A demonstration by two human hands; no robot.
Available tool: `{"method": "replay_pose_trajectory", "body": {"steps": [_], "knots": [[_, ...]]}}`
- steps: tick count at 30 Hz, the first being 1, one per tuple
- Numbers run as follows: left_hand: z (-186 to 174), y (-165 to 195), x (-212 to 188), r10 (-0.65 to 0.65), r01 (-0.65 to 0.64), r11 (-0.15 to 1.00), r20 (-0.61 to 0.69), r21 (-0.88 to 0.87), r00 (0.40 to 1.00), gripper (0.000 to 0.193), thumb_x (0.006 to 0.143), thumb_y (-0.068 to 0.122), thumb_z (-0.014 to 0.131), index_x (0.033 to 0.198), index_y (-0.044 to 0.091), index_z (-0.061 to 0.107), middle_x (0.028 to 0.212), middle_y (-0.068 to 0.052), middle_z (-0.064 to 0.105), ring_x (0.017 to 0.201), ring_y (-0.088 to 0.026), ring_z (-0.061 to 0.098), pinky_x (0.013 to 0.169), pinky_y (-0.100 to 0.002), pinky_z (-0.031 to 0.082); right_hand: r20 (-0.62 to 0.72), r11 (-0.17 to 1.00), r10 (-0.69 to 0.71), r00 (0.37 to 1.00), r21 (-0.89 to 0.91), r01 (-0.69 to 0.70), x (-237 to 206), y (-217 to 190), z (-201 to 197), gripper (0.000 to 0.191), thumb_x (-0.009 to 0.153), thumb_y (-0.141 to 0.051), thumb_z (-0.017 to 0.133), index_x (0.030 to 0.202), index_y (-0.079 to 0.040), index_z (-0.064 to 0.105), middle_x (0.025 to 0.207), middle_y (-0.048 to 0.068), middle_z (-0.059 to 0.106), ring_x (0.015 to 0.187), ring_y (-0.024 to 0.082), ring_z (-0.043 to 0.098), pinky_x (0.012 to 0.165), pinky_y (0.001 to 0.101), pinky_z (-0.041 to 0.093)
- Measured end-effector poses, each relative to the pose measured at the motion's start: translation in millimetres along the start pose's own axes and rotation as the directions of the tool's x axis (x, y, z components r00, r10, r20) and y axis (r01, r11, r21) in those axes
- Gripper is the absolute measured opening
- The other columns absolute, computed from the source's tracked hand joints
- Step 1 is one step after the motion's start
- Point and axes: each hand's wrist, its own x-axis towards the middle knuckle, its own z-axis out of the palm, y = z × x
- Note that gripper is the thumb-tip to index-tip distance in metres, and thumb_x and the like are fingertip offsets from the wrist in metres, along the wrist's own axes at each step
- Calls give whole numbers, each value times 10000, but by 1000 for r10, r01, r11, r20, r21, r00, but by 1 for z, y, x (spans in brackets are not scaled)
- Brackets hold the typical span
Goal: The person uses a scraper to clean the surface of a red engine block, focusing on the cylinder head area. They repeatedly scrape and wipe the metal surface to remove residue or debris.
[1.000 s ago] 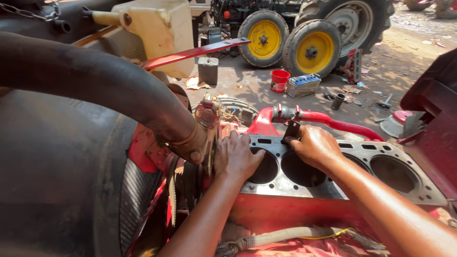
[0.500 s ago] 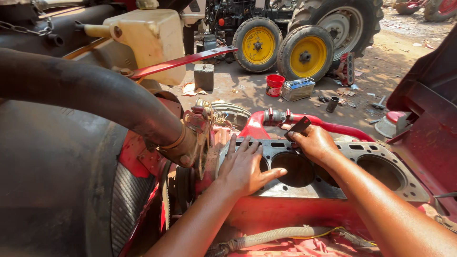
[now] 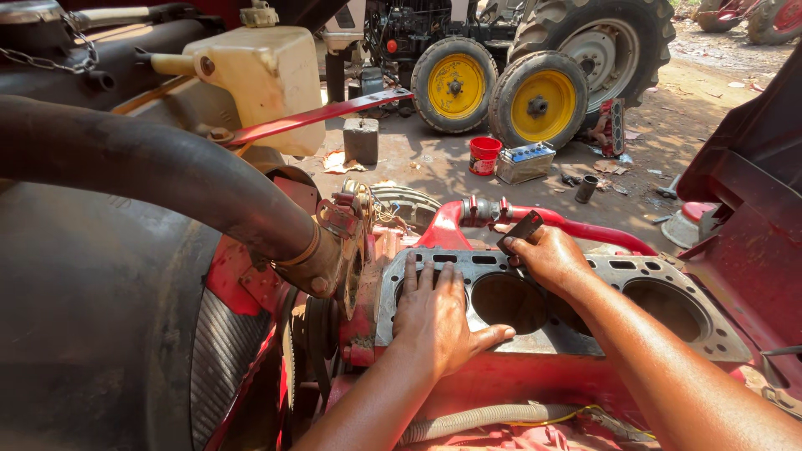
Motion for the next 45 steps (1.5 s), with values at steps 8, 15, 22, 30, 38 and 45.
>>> {"method": "replay_pose_trajectory", "body": {"steps": [8,15,22,30,38,45], "knots": [[-3,-18,12,-98,100,985,-23,142,995,1169,815,910,406,1459,-66,416,1571,-243,337,1502,-440,190,1209,-615,-5,21,997,27,999,-74,-25,6,4,4,380,939,-369,651,1308,-319,729,817,61,789,747,116,705,744,340,525],[18,-65,42,-130,127,991,-86,-36,988,1103,802,876,443,1530,50,374,1581,-227,339,1511,-382,211,1208,-522,105,37,999,-2,999,47,0,8,8,6,395,927,-337,655,1306,-266,739,861,41,795,771,128,710,729,325,540],[20,-57,58,-192,193,979,23,-71,981,1063,823,855,463,1561,100,349,1603,-190,344,1497,-352,287,1225,-504,183,-99,969,-54,994,-246,28,-1,-8,7,455,847,-480,680,1228,-250,772,1005,130,771,993,329,699,847,461,513],[-3,-50,52,-177,192,972,117,-136,977,1113,694,910,544,1475,119,479,1495,-156,495,1418,-349,438,1150,-507,383,45,947,-113,993,-299,122,-25,-41,11,395,844,-468,677,1064,-163,798,1043,168,759,1030,373,704,880,476,531],[-1,-48,52,-150,152,983,30,-102,988,1159,690,931,566,1434,47,477,1449,-186,496,1399,-356,417,1124,-509,373,81,908,-138,987,-388,159,-15,-63,13,306,844,-365,699,1067,-174,788,1057,151,763,1040,367,701,880,489,536],[4,-47,56,-153,150,982,-18,-116,988,1119,669,928,564,1389,71,540,1394,-197,555,1357,-363,489,1105,-501,421,149,942,-118,982,-297,158,-5,-61,12,350,792,-390,726,1047,-160,790,1009,149,782,975,329,752,856,462,558]]}}
